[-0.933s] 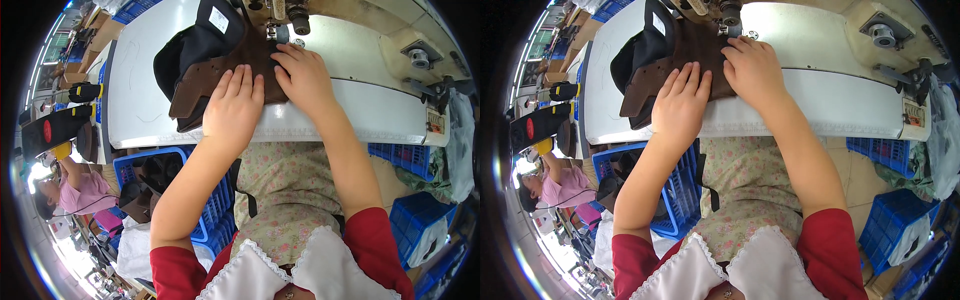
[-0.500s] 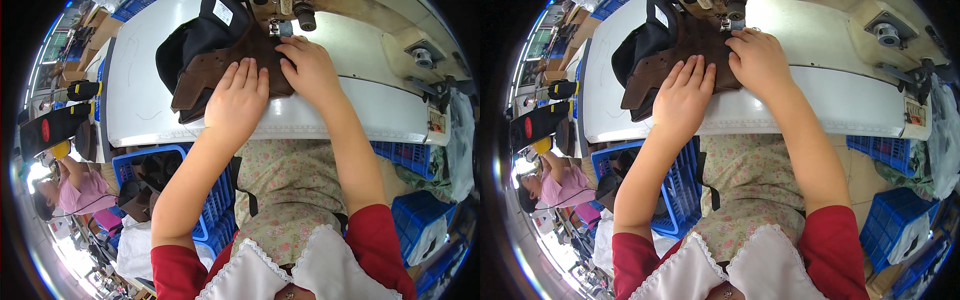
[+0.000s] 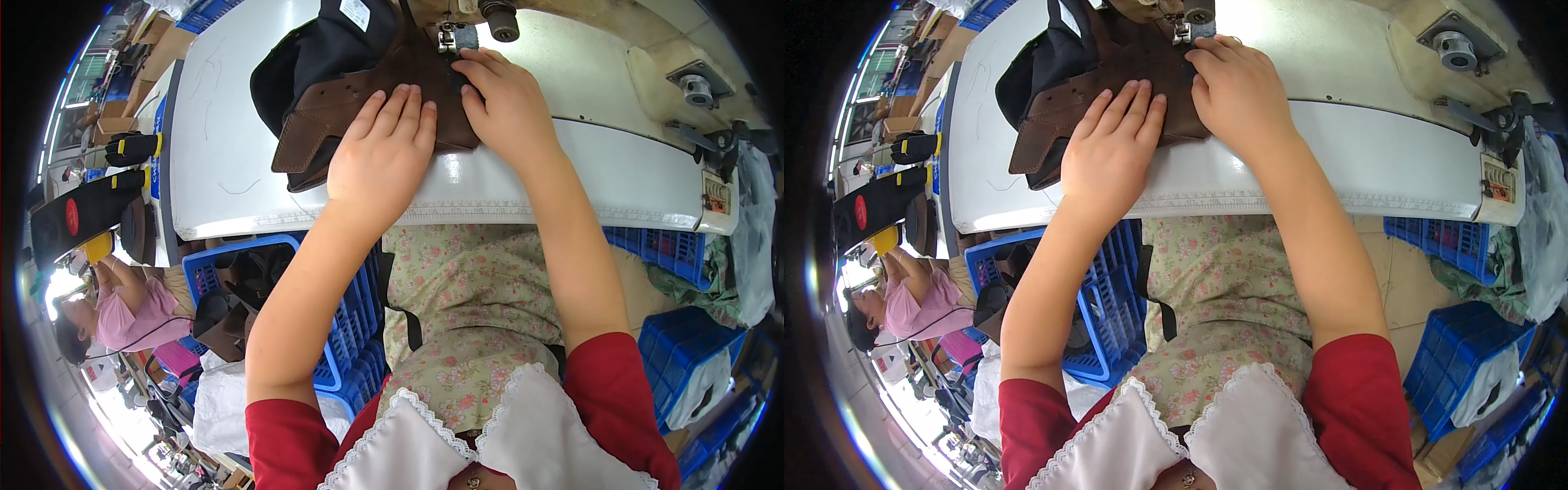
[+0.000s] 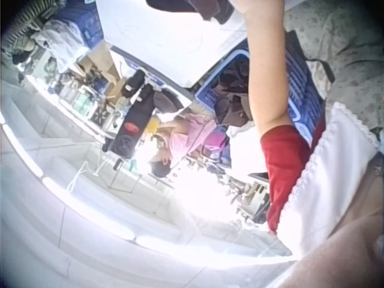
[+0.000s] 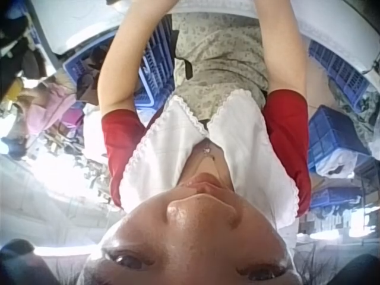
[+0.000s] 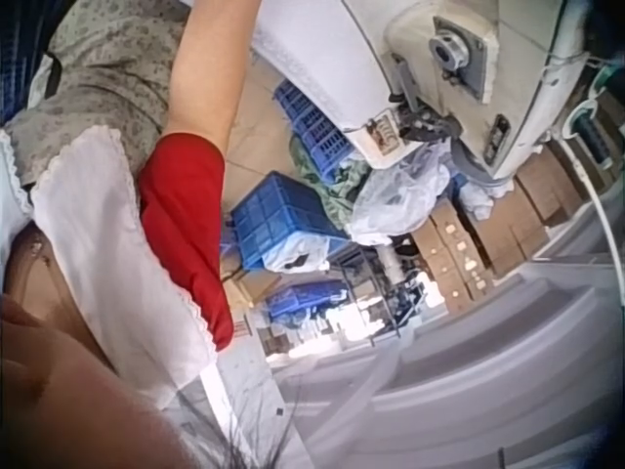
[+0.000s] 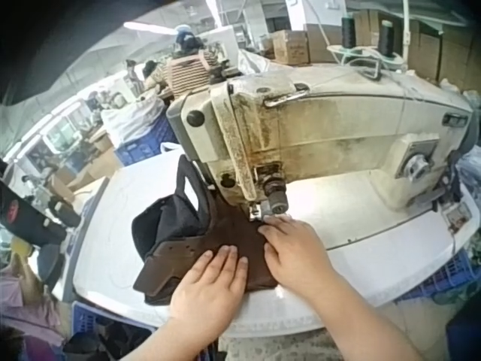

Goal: Sewing leather shoe upper components using an industrial sewing machine and trimming excess material with snips.

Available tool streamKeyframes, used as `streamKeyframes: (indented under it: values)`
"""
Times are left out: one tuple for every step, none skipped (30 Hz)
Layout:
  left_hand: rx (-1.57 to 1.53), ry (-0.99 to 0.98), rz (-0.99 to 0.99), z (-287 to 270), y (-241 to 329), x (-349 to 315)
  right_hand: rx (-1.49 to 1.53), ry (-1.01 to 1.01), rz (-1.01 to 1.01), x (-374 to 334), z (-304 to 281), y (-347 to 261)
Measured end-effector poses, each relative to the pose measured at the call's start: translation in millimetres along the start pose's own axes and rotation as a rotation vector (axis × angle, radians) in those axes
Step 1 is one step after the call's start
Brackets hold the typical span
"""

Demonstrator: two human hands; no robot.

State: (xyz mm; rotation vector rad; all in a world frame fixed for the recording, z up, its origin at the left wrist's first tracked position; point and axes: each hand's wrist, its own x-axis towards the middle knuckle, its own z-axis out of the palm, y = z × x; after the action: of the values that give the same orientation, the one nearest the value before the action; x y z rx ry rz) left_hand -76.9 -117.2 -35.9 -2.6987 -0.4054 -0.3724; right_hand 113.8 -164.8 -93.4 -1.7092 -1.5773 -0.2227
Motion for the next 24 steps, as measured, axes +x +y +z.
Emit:
streamKeyframes:
  values:
    - [0.000,0.000,0.001,0,0,1,-0.007,0.005,-0.004,0,0,1]
    - [0.003,-0.011,0.001,-1,1,1,-0.014,0.010,-0.008,-1,0,1]
    - [0.006,-0.023,0.001,-2,2,2,-0.014,0.010,-0.006,-1,0,2]
    - [0.006,-0.025,0.002,-2,3,2,-0.001,0.010,-0.004,1,-1,3]
    - [0.001,-0.036,-0.006,-3,4,2,0.011,0.009,0.000,1,-1,3]
    - [-0.005,-0.047,-0.013,-4,6,3,0.013,0.008,0.002,1,-2,3]
    - [-0.005,-0.047,-0.011,-3,9,4,0.015,0.005,0.012,1,-3,3]
    - [-0.003,-0.050,-0.029,-1,13,4,0.016,0.001,0.021,1,-4,3]
    - [-0.002,-0.053,-0.048,0,15,4,0.015,0.002,0.024,1,-4,2]
    - [-0.005,-0.054,-0.046,-1,15,3,0.038,-0.006,0.036,1,-6,1]
    - [0.000,-0.050,-0.048,-2,14,2,0.060,-0.014,0.048,2,-6,0]
    - [0.004,-0.045,-0.051,-2,14,2,0.059,-0.015,0.052,2,-7,1]
    - [0.001,-0.047,-0.049,-1,14,3,0.058,-0.013,0.042,3,-7,1]
    - [-0.003,-0.038,-0.046,-1,14,3,0.057,-0.010,0.033,3,-8,0]
    - [-0.007,-0.028,-0.043,-1,13,4,0.057,-0.011,0.035,1,-8,-3]
    - [-0.007,-0.027,-0.040,-1,13,4,-0.009,-0.036,0.042,1,-9,-10]
    - [-0.015,-0.037,-0.043,-1,13,4,-0.074,-0.060,0.050,0,-9,-16]
    - [-0.023,-0.046,-0.044,-2,12,3,-0.076,-0.056,0.051,-1,-7,-20]
    - [-0.024,-0.042,-0.040,-3,12,4,-0.122,-0.045,0.046,-5,-3,-23]
    - [-0.031,-0.063,-0.041,-6,11,4,-0.169,-0.032,0.041,-7,-2,-24]
    - [-0.037,-0.085,-0.042,-8,11,4,-0.167,-0.052,0.047,-8,-3,-24]
    - [-0.038,-0.080,-0.037,-13,12,6,-0.173,-0.049,0.050,-9,-2,-23]
    - [-0.088,-0.123,-0.039,-20,12,8,-0.180,-0.051,0.042,-9,0,-22]
    - [-0.137,-0.167,-0.042,-27,11,11,-0.188,-0.053,0.034,-10,0,-21]
